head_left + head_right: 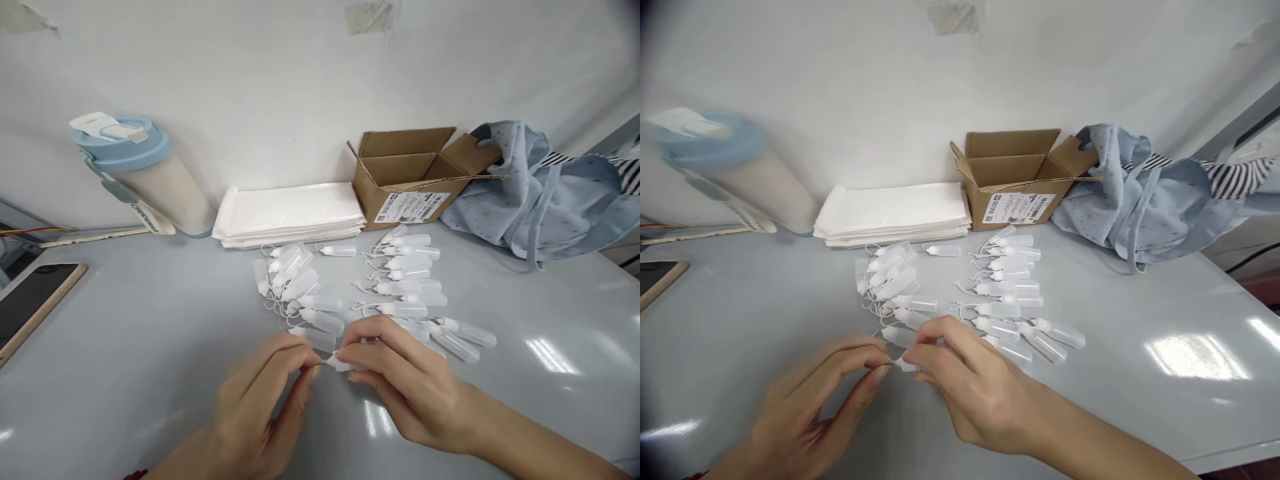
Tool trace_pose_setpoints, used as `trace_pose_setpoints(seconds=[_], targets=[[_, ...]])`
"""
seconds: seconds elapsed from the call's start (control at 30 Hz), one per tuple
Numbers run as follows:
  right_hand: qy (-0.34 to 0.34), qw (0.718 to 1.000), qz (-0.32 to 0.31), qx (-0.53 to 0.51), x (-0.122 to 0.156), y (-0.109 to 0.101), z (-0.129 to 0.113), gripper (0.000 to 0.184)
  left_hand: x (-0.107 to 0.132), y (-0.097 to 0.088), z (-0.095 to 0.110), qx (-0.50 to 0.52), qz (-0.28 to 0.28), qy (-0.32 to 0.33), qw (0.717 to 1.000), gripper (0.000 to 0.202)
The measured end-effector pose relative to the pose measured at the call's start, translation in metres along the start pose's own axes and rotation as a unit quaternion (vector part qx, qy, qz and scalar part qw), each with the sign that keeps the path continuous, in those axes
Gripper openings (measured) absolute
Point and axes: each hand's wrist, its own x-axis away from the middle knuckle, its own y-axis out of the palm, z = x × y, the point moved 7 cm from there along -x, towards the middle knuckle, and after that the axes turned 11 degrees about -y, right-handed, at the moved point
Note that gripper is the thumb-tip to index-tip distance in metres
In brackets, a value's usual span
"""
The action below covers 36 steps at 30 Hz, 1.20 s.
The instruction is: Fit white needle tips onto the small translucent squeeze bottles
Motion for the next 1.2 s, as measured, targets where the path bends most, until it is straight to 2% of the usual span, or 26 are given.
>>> trace_pose_setpoints(seconds=[0.23,0.43,0.57,0.9,1.07,1.13,1.2], targets=[[-0.015,0.999,-0.017,0.041,0.0,0.002,-0.002,0.04,-0.002,0.004,-0.002,0.039,-0.032,-0.023,0.998,0.021],[-0.001,0.999,0.032,0.031,0.0,-0.003,0.001,0.028,-0.007,0.0,-0.01,0.03,-0.031,-0.054,0.998,0.019],[0.007,0.999,0.044,0.027,0.0,-0.005,0.003,0.029,-0.009,-0.004,-0.008,0.022,-0.01,-0.044,0.999,0.022],[0.011,1.0,0.01,0.02,0.001,0.002,0.001,0.028,-0.007,0.003,-0.007,0.052,-0.031,-0.025,0.998,0.017],[0.017,0.999,-0.021,0.035,0.001,0.005,0.002,0.026,-0.007,0.013,-0.012,0.05,-0.092,-0.031,0.994,0.011],[0.031,0.997,-0.045,0.047,0.002,0.007,0.004,0.025,-0.008,0.019,-0.016,0.042,-0.141,-0.062,0.987,0.012],[0.06,0.994,-0.068,0.066,0.002,0.007,0.009,0.027,-0.008,0.025,-0.022,0.045,-0.202,-0.12,0.971,0.018]])
